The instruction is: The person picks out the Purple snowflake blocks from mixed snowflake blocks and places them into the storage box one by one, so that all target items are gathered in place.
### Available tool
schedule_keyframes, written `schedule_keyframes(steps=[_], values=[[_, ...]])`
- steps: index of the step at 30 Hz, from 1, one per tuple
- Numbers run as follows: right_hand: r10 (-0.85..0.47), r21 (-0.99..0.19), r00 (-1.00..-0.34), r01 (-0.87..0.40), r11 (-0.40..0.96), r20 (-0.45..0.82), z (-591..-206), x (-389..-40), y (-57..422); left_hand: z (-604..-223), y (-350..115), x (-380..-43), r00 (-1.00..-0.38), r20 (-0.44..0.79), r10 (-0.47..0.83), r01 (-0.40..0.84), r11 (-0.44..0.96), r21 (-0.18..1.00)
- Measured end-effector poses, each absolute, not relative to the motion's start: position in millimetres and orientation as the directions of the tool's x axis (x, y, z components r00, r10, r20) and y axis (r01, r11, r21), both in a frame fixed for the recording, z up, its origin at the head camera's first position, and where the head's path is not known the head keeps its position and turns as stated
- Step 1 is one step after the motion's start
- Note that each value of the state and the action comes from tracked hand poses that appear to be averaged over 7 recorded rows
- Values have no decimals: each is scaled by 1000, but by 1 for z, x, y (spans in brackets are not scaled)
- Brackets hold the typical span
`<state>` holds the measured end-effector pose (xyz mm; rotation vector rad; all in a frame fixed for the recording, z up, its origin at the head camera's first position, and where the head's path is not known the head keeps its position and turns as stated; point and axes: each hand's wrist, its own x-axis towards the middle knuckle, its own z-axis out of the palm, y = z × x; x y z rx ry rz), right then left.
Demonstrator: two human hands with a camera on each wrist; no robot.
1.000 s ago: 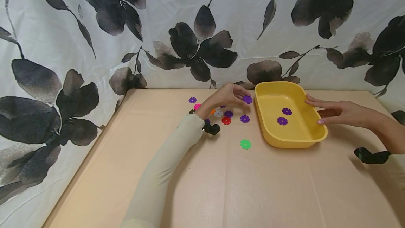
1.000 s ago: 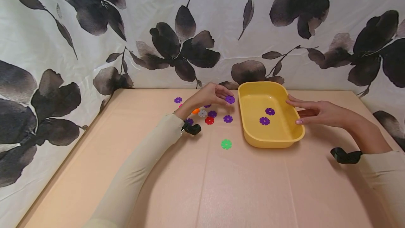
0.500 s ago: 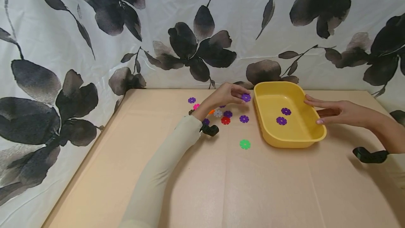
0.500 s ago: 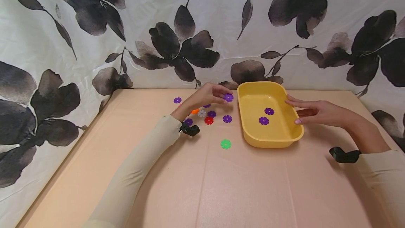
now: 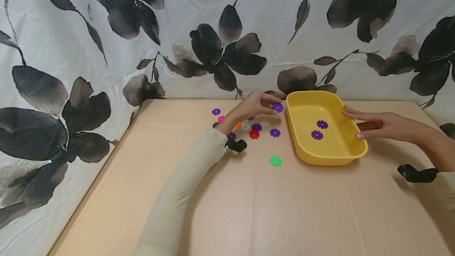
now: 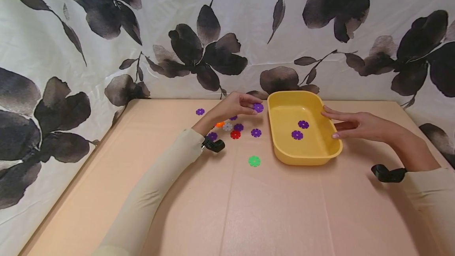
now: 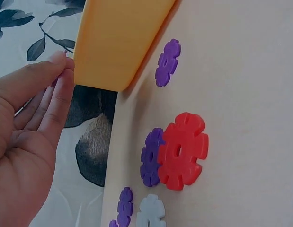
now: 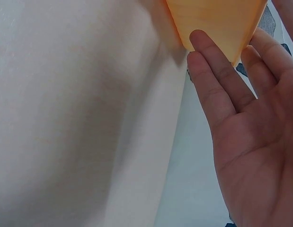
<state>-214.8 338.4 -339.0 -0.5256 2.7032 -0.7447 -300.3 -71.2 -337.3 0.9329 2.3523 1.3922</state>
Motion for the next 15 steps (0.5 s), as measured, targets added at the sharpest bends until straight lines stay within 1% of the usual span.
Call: schedule_keyframes(steps=[6, 10, 15], values=[[-427, -550, -889, -276, 788, -165, -340, -214, 340, -336, -69, -299, -765, 124, 632, 393, 306, 867], [-425, -548, -891, -277, 789, -162, -339, -214, 340, -336, -67, -298, -749, 165, 642, 410, 254, 876], [-424, -534, -889, -276, 799, -176, -338, -215, 340, -332, -64, -294, -747, 147, 649, 390, 248, 887]])
